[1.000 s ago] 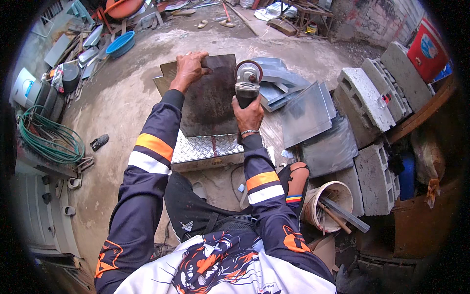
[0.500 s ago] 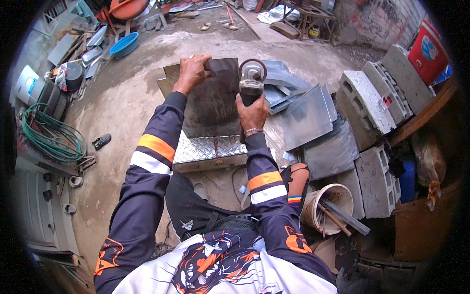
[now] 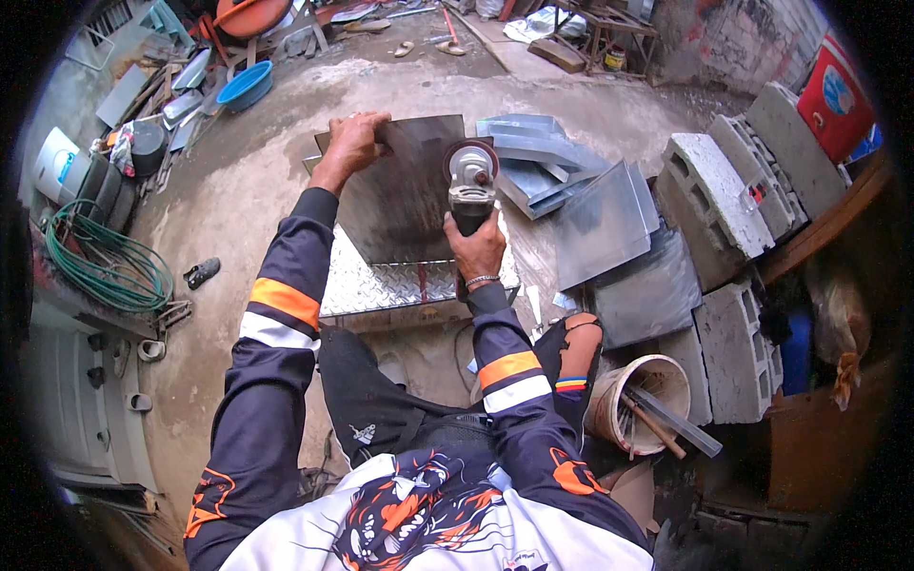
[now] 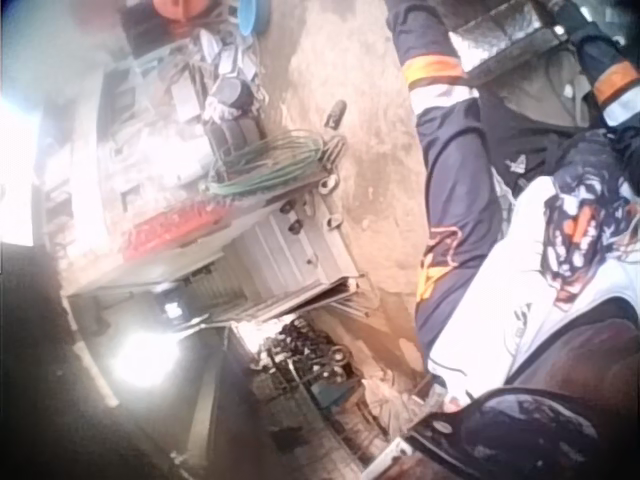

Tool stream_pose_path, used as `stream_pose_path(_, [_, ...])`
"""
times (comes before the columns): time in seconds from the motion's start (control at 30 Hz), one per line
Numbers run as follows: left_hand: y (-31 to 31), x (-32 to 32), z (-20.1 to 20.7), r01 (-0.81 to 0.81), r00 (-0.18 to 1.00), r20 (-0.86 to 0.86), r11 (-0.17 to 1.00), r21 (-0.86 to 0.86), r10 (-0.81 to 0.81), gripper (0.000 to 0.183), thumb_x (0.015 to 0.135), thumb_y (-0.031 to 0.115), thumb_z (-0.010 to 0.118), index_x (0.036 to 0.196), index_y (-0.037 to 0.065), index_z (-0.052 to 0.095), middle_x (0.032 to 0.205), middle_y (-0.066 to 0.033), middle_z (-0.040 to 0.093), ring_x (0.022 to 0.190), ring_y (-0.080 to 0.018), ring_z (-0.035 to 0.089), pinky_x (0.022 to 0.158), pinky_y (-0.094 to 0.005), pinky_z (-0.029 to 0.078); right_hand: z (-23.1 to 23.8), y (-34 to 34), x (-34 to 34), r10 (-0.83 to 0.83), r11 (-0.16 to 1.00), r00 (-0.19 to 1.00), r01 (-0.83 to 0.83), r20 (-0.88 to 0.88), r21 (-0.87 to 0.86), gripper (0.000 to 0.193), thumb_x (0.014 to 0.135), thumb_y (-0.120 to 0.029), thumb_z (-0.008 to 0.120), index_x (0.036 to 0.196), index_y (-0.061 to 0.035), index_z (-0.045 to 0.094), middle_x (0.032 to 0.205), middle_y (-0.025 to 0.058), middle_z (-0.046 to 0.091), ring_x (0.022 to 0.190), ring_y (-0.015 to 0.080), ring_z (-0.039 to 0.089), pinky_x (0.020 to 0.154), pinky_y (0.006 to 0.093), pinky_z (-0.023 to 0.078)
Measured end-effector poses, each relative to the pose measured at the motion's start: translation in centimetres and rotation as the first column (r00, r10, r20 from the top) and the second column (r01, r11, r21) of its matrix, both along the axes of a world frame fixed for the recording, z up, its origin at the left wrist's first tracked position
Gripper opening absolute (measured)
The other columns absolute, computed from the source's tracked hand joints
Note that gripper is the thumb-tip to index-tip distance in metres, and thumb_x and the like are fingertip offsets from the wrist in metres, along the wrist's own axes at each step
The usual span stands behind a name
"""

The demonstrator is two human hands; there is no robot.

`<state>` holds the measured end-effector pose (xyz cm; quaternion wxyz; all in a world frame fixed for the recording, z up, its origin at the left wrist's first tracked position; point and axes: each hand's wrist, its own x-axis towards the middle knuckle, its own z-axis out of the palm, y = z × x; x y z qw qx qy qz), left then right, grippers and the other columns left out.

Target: Grinding the edges of a metal sheet using an angle grinder while sitting on the floor.

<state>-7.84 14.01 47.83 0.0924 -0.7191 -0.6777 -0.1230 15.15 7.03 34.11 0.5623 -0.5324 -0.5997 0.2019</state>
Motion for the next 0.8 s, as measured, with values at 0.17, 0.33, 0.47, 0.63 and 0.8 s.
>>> stream_pose_path(0.17, [0.3,-0.1,-0.5,0.044,0.998,0.036,0.997,0.069,-0.046,0.046,0.071,0.025,0.08,0.115,0.023,0.064,0.11,-0.0012,0.068,0.11,-0.0248,0.06,0.087,-0.0488,0.034,0.5,0.6,-0.4,-0.028,1.0,1.0,0.028,0.002,0.01,0.058,0.075,-0.039,0.077,0.108,0.0022,0.054,0.087,0.024,0.067,0.081,0.0429,0.067,0.072,0.0472,0.053])
stream_pose_path(0.33, [0.2,-0.1,-0.6,0.032,0.999,0.035,0.998,0.051,-0.034,0.048,0.069,0.024,0.081,0.114,0.023,0.064,0.111,-0.0006,0.068,0.11,-0.0252,0.06,0.087,-0.0486,0.033,2.6,0.7,-0.8,0.018,0.999,0.999,-0.016,-0.039,0.04,0.058,0.074,-0.04,0.077,0.106,0.0032,0.056,0.087,0.0238,0.068,0.081,0.0407,0.068,0.073,0.0455,0.054])
stream_pose_path(0.47, [0.0,-0.3,-0.8,0.03,0.999,0.028,0.998,0.062,-0.032,0.048,0.069,0.023,0.081,0.114,0.023,0.064,0.11,-0.0005,0.068,0.11,-0.0248,0.06,0.087,-0.0489,0.033,4.1,0.9,-1.1,0.04,0.998,0.998,-0.037,-0.057,0.056,0.057,0.074,-0.041,0.078,0.106,0.0027,0.057,0.086,0.0229,0.069,0.079,0.0395,0.069,0.071,0.0446,0.055])
stream_pose_path(0.63, [-0.2,0.2,-0.4,0.031,0.999,0.019,0.999,0.024,-0.031,0.053,0.069,0.025,0.082,0.118,0.022,0.062,0.112,-0.0021,0.067,0.111,-0.0254,0.059,0.087,-0.0481,0.034,4.3,0.9,-0.7,0.032,0.999,0.997,-0.028,-0.074,0.045,0.058,0.075,-0.041,0.077,0.106,0.0036,0.057,0.085,0.0232,0.069,0.079,0.039,0.069,0.071,0.0444,0.055])
stream_pose_path(0.8, [0.0,-0.2,-0.6,0.02,1.0,0.017,0.999,0.042,-0.02,0.056,0.068,0.026,0.083,0.119,0.022,0.062,0.113,-0.0018,0.067,0.111,-0.0252,0.059,0.088,-0.0482,0.034,2.5,-0.7,-0.3,0.039,0.998,0.998,-0.042,-0.055,-0.055,0.057,0.075,-0.041,0.077,0.106,0.0036,0.058,0.087,0.0221,0.069,0.081,0.0375,0.07,0.074,0.0429,0.055])
